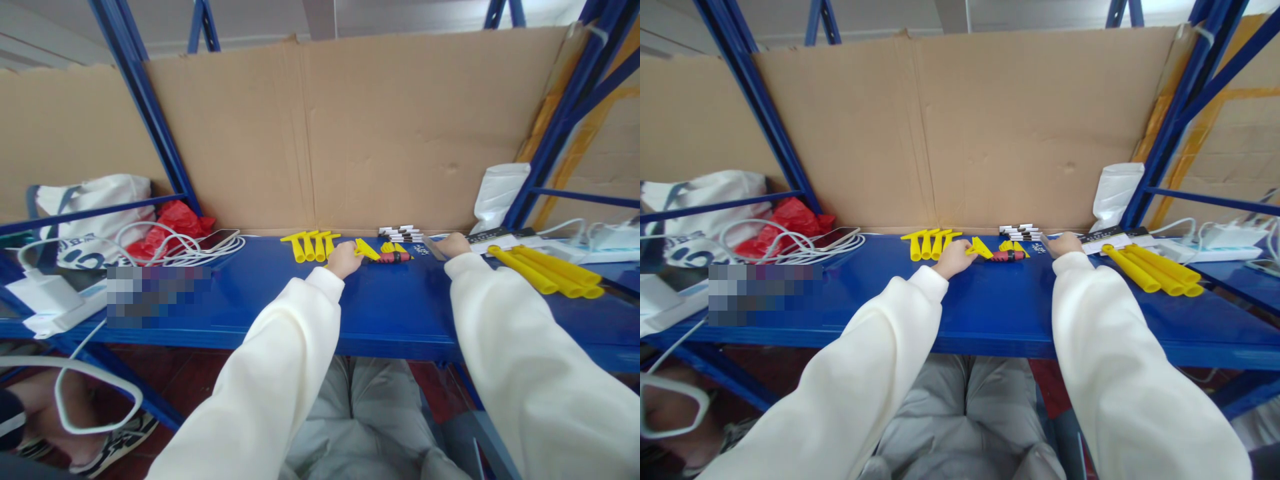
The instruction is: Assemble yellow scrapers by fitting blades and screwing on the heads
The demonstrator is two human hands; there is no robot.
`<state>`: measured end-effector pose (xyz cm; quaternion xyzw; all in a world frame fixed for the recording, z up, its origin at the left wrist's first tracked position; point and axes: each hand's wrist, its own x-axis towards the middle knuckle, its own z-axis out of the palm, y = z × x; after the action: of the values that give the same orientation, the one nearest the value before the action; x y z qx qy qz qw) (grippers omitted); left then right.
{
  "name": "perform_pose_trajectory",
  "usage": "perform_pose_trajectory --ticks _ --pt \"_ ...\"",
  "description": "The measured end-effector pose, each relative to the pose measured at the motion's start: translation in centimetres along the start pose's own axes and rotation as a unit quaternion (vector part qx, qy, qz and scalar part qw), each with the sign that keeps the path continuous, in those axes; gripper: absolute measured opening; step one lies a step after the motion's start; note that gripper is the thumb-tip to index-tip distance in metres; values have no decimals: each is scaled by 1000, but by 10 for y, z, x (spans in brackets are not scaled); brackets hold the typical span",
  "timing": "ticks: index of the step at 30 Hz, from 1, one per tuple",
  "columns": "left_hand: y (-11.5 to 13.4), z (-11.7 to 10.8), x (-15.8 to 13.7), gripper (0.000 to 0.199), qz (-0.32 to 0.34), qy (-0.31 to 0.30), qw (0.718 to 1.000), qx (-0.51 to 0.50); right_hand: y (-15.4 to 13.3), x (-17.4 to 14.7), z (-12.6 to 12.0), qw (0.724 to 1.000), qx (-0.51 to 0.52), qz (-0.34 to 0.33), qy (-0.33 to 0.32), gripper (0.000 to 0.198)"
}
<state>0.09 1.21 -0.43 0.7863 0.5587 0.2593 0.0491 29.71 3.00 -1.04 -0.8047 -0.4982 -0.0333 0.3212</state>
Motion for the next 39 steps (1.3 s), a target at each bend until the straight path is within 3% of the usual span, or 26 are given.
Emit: perform_pose_trajectory --ticks 2,7,10,17,23,30,39 --pt "0 -1 0 30 -2 -7 1000 8 -14 -7 -5 998 42 28 -28 25" --pt "0 0 1 31 8 -12 1000 20 -48 -25 -5 967 244 -5 -72 17" --pt "0 1 2 30 15 -7 1000 21 -62 -36 -1 946 310 -31 -93 20" --pt "0 3 4 28 25 2 1000 13 -85 -59 6 910 373 -49 -172 14" --pt "0 4 5 24 42 14 999 -1 -94 -69 10 877 429 -18 -217 20" --pt "3 2 3 24 49 29 998 -37 -99 -80 10 817 497 5 -292 23" --pt "5 3 3 24 78 58 994 -42 -108 -92 5 834 492 20 -248 40"
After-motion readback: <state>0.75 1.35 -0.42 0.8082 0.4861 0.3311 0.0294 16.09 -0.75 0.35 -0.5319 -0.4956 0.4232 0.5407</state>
